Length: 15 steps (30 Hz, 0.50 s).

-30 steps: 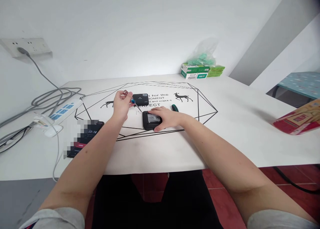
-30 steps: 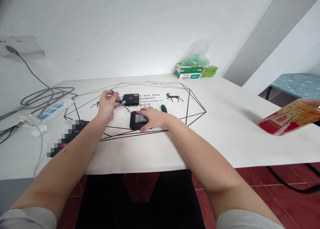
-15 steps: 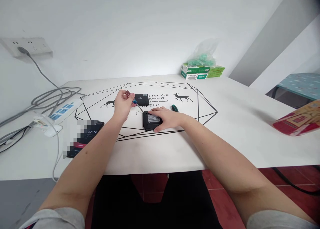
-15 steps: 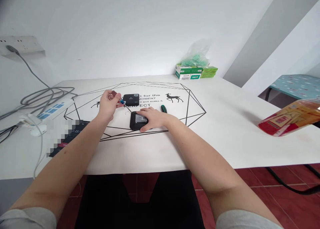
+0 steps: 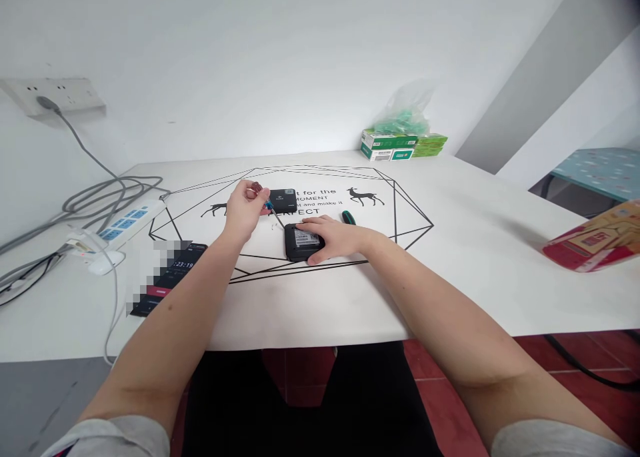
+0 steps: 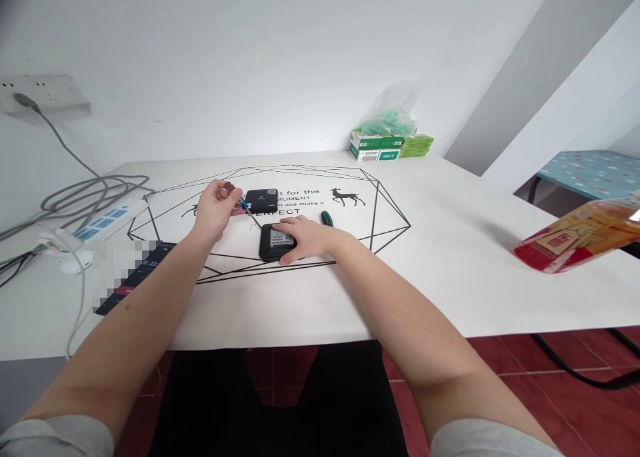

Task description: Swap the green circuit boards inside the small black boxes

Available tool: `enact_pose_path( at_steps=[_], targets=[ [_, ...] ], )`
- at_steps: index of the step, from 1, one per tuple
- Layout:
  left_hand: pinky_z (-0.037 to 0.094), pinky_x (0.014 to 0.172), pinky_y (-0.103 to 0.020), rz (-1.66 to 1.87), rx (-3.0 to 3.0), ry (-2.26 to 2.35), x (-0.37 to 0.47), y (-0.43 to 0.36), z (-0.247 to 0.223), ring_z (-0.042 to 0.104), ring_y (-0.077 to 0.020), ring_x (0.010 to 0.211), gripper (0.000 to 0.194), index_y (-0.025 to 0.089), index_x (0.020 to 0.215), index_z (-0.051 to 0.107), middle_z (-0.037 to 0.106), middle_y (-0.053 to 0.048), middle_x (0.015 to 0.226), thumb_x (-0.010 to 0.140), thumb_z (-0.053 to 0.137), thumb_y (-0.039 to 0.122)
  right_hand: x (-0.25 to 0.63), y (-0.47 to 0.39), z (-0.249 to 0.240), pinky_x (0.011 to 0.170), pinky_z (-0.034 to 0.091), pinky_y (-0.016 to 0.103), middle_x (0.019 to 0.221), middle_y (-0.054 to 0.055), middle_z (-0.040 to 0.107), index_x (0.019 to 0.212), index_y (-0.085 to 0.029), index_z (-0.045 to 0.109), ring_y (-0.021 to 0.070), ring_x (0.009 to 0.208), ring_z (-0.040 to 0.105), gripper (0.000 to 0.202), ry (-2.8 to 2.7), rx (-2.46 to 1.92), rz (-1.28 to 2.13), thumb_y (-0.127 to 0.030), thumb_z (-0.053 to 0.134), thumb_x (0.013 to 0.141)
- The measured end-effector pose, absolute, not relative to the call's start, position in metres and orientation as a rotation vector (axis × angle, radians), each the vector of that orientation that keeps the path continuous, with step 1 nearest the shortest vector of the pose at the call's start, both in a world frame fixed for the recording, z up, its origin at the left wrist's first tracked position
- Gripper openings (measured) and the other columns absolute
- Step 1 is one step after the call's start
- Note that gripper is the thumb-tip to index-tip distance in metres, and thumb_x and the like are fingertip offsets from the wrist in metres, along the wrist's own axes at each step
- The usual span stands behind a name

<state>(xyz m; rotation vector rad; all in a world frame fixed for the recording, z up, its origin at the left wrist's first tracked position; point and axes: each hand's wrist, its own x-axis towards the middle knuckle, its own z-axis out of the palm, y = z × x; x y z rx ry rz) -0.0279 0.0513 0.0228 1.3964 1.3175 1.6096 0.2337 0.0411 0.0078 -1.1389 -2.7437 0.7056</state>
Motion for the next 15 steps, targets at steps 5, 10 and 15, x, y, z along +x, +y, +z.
enact_pose_path(
  at_steps=[5,10,15],
  targets=[
    [0.065,0.080,-0.032,1.650,1.610,1.441,-0.030,0.053,0.015,0.071,-0.0188,0.080,0.031,0.027,0.120,0.068,0.065,0.001,0.088,0.091,0.078,0.024,0.234,0.042,0.007,0.133,0.033,0.065,0.177,0.018,0.042,0.172,-0.023,0.043,0.0462,0.163,0.035,0.112,-2.756,-1.127,0.687,-0.067,0.085,0.078],
    [0.064,0.084,-0.036,1.563,1.680,1.479,-0.028,0.053,0.007,0.075,-0.0181,0.075,0.050,0.030,0.146,0.061,0.070,0.000,0.097,0.097,0.070,0.022,0.233,0.042,0.007,0.132,0.033,0.067,0.177,0.019,0.042,0.171,-0.021,0.044,0.0471,0.162,0.035,0.111,-2.750,-1.124,0.696,-0.065,0.085,0.078],
    [0.060,0.089,-0.038,1.426,1.749,1.484,-0.022,0.047,0.008,0.075,-0.0183,0.074,0.075,0.034,0.158,0.048,0.077,0.000,0.103,0.091,0.075,0.012,0.233,0.043,0.005,0.132,0.033,0.067,0.177,0.018,0.041,0.172,-0.021,0.043,0.0477,0.163,0.033,0.113,-2.749,-1.139,0.702,-0.064,0.086,0.077]
  ],
)
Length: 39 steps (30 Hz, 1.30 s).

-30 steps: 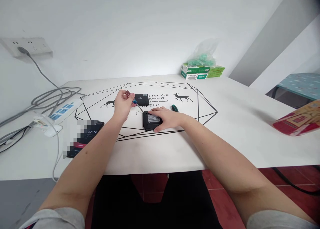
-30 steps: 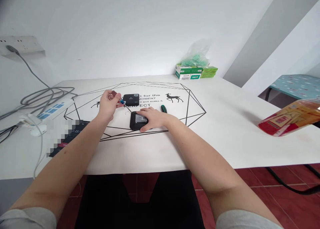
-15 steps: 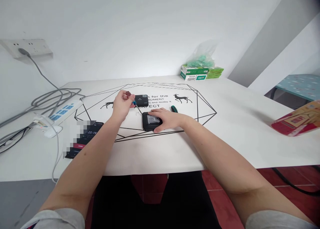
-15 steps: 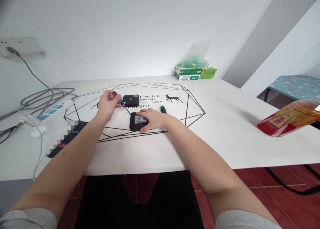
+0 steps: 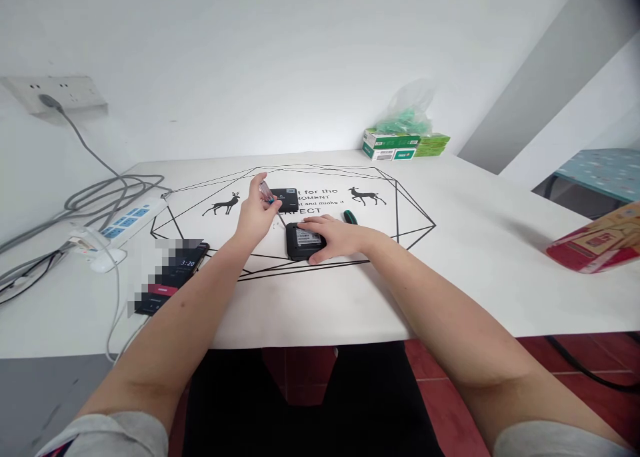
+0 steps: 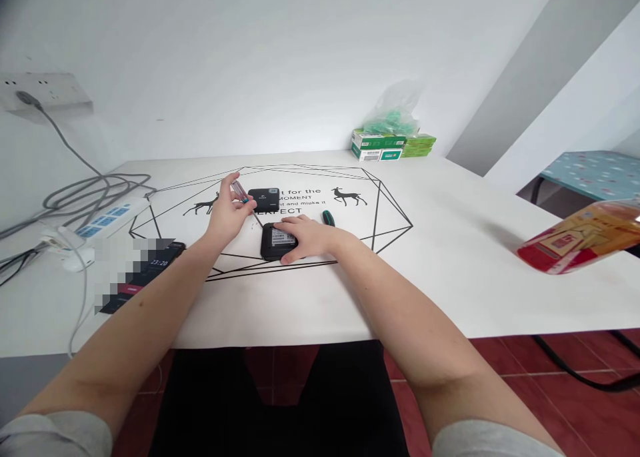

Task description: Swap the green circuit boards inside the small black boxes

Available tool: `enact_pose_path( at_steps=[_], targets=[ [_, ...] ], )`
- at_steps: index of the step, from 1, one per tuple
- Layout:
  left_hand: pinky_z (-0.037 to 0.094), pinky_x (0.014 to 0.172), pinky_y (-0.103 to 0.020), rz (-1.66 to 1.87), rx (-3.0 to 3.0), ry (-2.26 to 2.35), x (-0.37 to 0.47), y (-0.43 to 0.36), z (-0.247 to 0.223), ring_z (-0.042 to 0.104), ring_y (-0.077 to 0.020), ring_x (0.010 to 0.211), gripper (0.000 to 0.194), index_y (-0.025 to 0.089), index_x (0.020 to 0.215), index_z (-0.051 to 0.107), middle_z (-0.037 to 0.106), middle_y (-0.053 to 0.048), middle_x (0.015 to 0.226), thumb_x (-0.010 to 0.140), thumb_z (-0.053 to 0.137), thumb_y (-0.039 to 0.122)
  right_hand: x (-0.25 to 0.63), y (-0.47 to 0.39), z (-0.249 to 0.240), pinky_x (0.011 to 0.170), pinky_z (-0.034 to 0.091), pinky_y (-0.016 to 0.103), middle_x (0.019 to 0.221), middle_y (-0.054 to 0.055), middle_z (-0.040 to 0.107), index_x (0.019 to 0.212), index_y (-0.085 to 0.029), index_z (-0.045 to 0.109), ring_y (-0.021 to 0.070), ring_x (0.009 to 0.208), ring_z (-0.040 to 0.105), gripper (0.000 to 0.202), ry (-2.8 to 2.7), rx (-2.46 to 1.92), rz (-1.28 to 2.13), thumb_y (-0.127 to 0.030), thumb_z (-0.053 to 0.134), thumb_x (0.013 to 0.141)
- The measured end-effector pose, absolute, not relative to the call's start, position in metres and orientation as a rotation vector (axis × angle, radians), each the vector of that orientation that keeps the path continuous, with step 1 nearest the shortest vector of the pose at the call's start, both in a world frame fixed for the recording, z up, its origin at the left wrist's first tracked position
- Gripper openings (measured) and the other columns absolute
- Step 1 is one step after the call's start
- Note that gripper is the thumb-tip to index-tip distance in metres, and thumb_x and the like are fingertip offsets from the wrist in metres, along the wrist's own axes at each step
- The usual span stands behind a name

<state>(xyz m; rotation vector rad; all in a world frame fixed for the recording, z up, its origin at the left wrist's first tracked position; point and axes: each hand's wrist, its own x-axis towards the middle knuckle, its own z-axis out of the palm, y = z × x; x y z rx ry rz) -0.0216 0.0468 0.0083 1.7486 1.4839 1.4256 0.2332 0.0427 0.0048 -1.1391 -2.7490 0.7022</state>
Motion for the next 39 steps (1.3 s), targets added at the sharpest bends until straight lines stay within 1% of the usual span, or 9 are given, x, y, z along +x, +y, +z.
enact_pose_path(
  at_steps=[3,7,11,13,16,22,26,33,39],
  targets=[
    [0.058,0.091,-0.038,1.440,1.826,1.470,-0.016,0.039,0.012,0.074,-0.0195,0.076,0.072,0.034,0.153,0.055,0.078,0.000,0.099,0.090,0.079,0.010,0.233,0.043,0.004,0.132,0.034,0.068,0.177,0.017,0.042,0.172,-0.023,0.043,0.0483,0.162,0.034,0.112,-2.750,-1.126,0.693,-0.065,0.086,0.077],
    [0.059,0.086,-0.034,1.551,1.647,1.377,-0.010,0.037,0.010,0.073,-0.0192,0.077,0.061,0.034,0.146,0.061,0.075,0.000,0.097,0.092,0.080,0.013,0.232,0.042,0.007,0.133,0.033,0.067,0.178,0.017,0.041,0.172,-0.022,0.042,0.0483,0.163,0.033,0.114,-2.760,-1.159,0.687,-0.065,0.086,0.077],
    [0.059,0.087,-0.028,1.698,1.273,1.300,-0.011,0.046,0.011,0.076,-0.0181,0.099,0.037,0.031,0.130,0.064,0.074,-0.005,0.112,0.098,0.074,0.015,0.232,0.041,0.008,0.135,0.032,0.065,0.178,0.017,0.040,0.173,-0.022,0.041,0.0467,0.165,0.032,0.114,-2.758,-1.172,0.692,-0.066,0.086,0.077],
    [0.060,0.089,-0.029,1.742,1.094,1.282,-0.016,0.050,0.014,0.077,-0.0179,0.103,0.028,0.028,0.120,0.064,0.073,-0.005,0.115,0.097,0.072,0.013,0.232,0.041,0.007,0.134,0.033,0.065,0.179,0.016,0.040,0.173,-0.023,0.041,0.0465,0.165,0.032,0.113,-2.759,-1.169,0.691,-0.067,0.085,0.078],
    [0.063,0.087,-0.032,1.724,0.911,1.263,-0.023,0.055,0.019,0.079,-0.0177,0.096,0.025,0.025,0.113,0.060,0.074,-0.004,0.108,0.096,0.069,0.010,0.234,0.043,0.005,0.134,0.033,0.066,0.179,0.016,0.039,0.173,-0.023,0.040,0.0467,0.165,0.032,0.114,-2.761,-1.164,0.685,-0.067,0.085,0.078],
    [0.067,0.086,-0.035,1.686,0.721,1.313,-0.028,0.058,0.018,0.077,-0.0140,0.080,0.029,0.023,0.111,0.055,0.071,-0.002,0.096,0.095,0.064,0.001,0.236,0.048,-0.001,0.133,0.035,0.068,0.177,0.014,0.043,0.172,-0.028,0.043,0.0469,0.163,0.036,0.112,-2.754,-1.098,0.661,-0.072,0.085,0.077],
    [0.068,0.086,-0.035,1.682,0.681,1.325,-0.029,0.061,0.012,0.077,-0.0141,0.080,0.030,0.023,0.109,0.054,0.069,-0.002,0.098,0.095,0.064,-0.001,0.236,0.048,-0.001,0.133,0.035,0.067,0.178,0.015,0.041,0.173,-0.027,0.041,0.0461,0.163,0.036,0.112,-2.770,-1.093,0.653,-0.072,0.083,0.079],
    [0.066,0.086,-0.031,1.782,1.220,1.238,-0.023,0.059,0.007,0.081,-0.0182,0.101,0.022,0.025,0.115,0.058,0.072,-0.007,0.121,0.103,0.062,0.008,0.235,0.046,0.003,0.134,0.032,0.068,0.179,0.017,0.039,0.173,-0.024,0.041,0.0471,0.165,0.032,0.114,-2.765,-1.130,0.689,-0.069,0.084,0.078],
    [0.064,0.101,-0.037,1.690,1.960,1.012,-0.010,0.038,0.002,0.079,-0.0224,0.117,0.025,0.028,0.127,0.063,0.071,-0.008,0.141,0.105,0.066,0.019,0.235,0.044,0.003,0.132,0.034,0.068,0.178,0.017,0.041,0.173,-0.025,0.040,0.0482,0.163,0.035,0.114,-2.777,-1.121,0.647,-0.074,0.082,0.079]
  ],
)
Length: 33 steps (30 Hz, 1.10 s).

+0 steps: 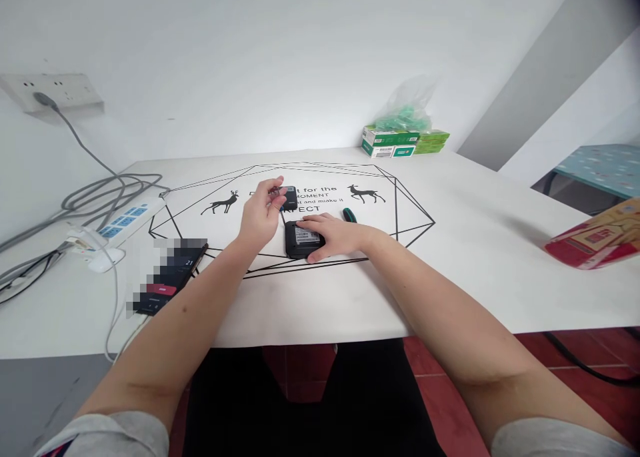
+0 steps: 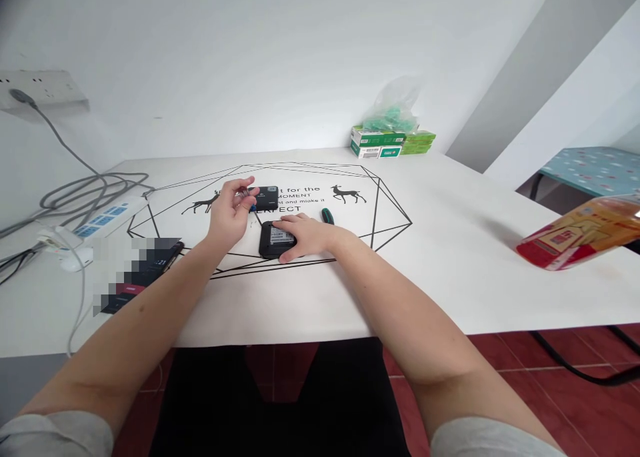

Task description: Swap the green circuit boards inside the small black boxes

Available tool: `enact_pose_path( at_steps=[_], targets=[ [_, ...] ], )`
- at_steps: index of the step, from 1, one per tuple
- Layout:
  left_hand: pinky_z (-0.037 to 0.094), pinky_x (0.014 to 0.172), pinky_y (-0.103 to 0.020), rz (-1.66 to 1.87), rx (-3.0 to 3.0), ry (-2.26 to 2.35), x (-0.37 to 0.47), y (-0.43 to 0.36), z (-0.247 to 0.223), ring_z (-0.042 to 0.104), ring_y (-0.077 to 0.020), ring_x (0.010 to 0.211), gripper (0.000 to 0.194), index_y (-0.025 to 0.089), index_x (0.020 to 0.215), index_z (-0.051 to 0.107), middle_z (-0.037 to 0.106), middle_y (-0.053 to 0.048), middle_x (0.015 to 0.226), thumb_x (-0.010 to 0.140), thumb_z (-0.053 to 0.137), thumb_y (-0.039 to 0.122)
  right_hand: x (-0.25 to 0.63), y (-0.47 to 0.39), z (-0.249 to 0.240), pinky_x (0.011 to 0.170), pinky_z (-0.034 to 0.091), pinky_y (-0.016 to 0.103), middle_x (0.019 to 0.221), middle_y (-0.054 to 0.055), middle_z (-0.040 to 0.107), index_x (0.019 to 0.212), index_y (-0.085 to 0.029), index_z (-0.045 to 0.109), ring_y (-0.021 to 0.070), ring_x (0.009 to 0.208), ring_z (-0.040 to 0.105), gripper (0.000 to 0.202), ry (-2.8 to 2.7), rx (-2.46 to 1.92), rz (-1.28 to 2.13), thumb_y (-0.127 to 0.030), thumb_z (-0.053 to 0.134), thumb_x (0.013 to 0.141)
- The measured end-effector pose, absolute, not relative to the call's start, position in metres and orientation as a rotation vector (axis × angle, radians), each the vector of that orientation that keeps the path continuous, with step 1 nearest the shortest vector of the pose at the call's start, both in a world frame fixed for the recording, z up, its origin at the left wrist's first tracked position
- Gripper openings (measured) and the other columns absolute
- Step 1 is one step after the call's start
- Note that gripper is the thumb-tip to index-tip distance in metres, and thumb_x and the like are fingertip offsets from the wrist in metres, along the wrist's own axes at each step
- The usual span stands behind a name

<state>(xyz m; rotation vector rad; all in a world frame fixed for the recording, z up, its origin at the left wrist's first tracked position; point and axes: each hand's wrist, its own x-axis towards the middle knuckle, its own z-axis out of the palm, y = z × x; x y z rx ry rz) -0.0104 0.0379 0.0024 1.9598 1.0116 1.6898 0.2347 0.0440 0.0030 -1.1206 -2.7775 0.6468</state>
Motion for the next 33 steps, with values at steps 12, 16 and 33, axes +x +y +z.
enact_pose_path(
  at_steps=[12,16,33],
  targets=[
    [0.064,0.087,-0.026,1.752,0.782,1.345,-0.020,0.065,-0.006,0.076,-0.0121,0.092,0.028,0.026,0.114,0.052,0.060,-0.005,0.123,0.102,0.060,0.003,0.236,0.048,0.001,0.132,0.035,0.067,0.177,0.017,0.042,0.173,-0.026,0.040,0.0470,0.162,0.036,0.117,-2.772,-1.096,0.671,-0.077,0.084,0.076],
    [0.066,0.088,-0.028,1.702,0.748,1.324,-0.018,0.063,-0.009,0.074,-0.0095,0.083,0.049,0.028,0.123,0.050,0.057,-0.002,0.116,0.091,0.070,-0.003,0.239,0.049,0.001,0.131,0.036,0.068,0.177,0.017,0.043,0.172,-0.026,0.042,0.0470,0.161,0.038,0.116,-2.760,-1.071,0.697,-0.075,0.085,0.076],
    [0.072,0.084,-0.037,1.555,0.734,1.273,-0.023,0.066,-0.010,0.075,-0.0128,0.078,0.053,0.023,0.119,0.055,0.062,-0.003,0.106,0.083,0.072,-0.012,0.237,0.050,0.004,0.130,0.040,0.059,0.163,0.016,0.057,0.161,-0.023,0.058,0.0420,0.153,0.049,0.106,-2.671,-1.050,0.687,-0.052,0.094,0.066]
  ],
)
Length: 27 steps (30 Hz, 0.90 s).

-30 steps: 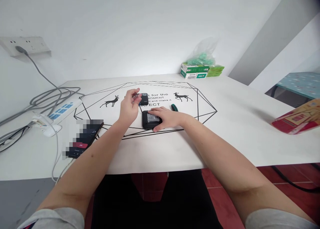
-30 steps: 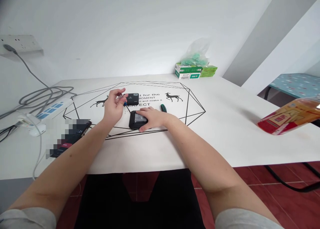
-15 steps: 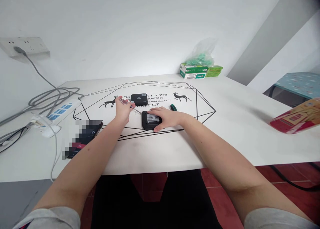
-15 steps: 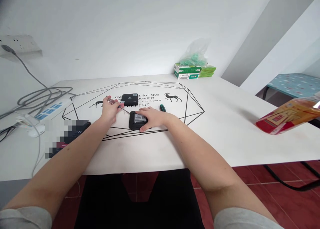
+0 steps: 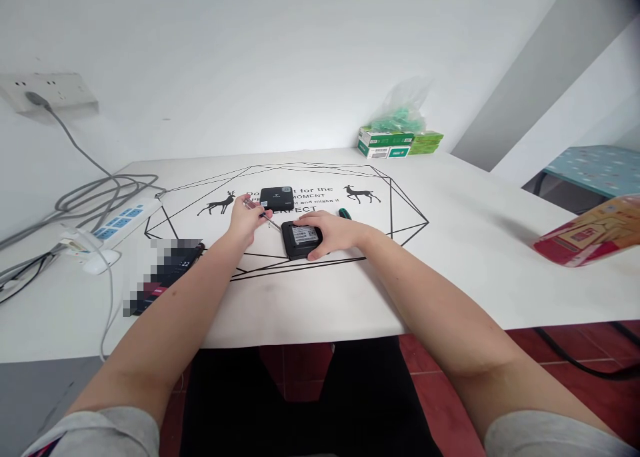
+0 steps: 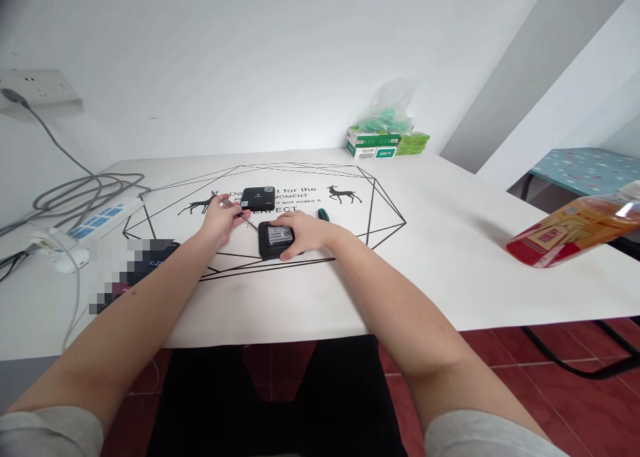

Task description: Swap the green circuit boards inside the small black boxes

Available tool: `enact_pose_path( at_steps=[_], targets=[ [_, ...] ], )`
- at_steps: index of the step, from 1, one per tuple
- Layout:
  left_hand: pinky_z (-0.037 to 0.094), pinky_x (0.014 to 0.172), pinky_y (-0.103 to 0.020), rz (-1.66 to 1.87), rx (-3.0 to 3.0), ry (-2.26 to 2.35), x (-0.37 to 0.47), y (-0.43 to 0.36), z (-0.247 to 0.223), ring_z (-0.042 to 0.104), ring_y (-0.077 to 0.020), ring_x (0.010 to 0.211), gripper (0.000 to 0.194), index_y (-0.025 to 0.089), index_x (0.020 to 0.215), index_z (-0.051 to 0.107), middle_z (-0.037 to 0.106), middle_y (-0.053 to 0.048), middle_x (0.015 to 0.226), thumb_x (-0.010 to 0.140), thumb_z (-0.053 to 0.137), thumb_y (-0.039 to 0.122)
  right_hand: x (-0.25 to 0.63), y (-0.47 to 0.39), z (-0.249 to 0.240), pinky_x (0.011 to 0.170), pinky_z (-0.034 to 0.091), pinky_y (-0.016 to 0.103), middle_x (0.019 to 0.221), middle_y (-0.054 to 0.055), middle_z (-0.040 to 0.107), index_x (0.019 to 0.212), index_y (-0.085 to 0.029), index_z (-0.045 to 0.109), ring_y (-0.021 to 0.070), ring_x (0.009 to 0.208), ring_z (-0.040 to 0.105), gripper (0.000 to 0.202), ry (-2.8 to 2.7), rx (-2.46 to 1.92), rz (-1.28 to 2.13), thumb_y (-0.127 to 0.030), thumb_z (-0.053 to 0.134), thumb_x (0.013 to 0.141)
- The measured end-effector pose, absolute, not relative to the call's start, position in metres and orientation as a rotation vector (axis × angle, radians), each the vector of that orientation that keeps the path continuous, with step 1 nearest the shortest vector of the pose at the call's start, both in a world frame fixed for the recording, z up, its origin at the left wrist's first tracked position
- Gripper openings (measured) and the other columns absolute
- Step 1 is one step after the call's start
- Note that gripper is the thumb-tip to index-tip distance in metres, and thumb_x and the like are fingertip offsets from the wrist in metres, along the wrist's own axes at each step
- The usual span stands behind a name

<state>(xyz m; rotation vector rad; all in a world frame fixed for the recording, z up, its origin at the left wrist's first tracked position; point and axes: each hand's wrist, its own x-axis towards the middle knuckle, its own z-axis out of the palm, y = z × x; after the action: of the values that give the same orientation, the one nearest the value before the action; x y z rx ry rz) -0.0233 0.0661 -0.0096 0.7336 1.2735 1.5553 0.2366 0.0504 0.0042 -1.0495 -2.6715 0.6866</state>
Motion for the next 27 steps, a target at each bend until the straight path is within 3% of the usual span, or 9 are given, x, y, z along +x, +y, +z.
enact_pose_path(
  at_steps=[19,27],
  targets=[
    [0.071,0.083,-0.038,1.425,0.777,1.274,-0.017,0.057,-0.006,0.076,-0.0138,0.079,0.051,0.022,0.115,0.058,0.065,-0.004,0.108,0.080,0.072,-0.013,0.239,0.055,-0.001,0.131,0.039,0.061,0.163,0.014,0.057,0.161,-0.025,0.058,0.0416,0.155,0.048,0.105,-2.658,-1.023,0.700,-0.052,0.094,0.066],
    [0.070,0.077,-0.037,1.438,0.862,1.436,-0.021,0.055,0.006,0.074,-0.0142,0.067,0.057,0.021,0.128,0.062,0.066,-0.005,0.106,0.079,0.074,-0.007,0.241,0.058,-0.002,0.132,0.037,0.062,0.166,0.016,0.053,0.163,-0.025,0.055,0.0421,0.157,0.045,0.106,-2.669,-1.018,0.728,-0.054,0.093,0.068]
  ],
)
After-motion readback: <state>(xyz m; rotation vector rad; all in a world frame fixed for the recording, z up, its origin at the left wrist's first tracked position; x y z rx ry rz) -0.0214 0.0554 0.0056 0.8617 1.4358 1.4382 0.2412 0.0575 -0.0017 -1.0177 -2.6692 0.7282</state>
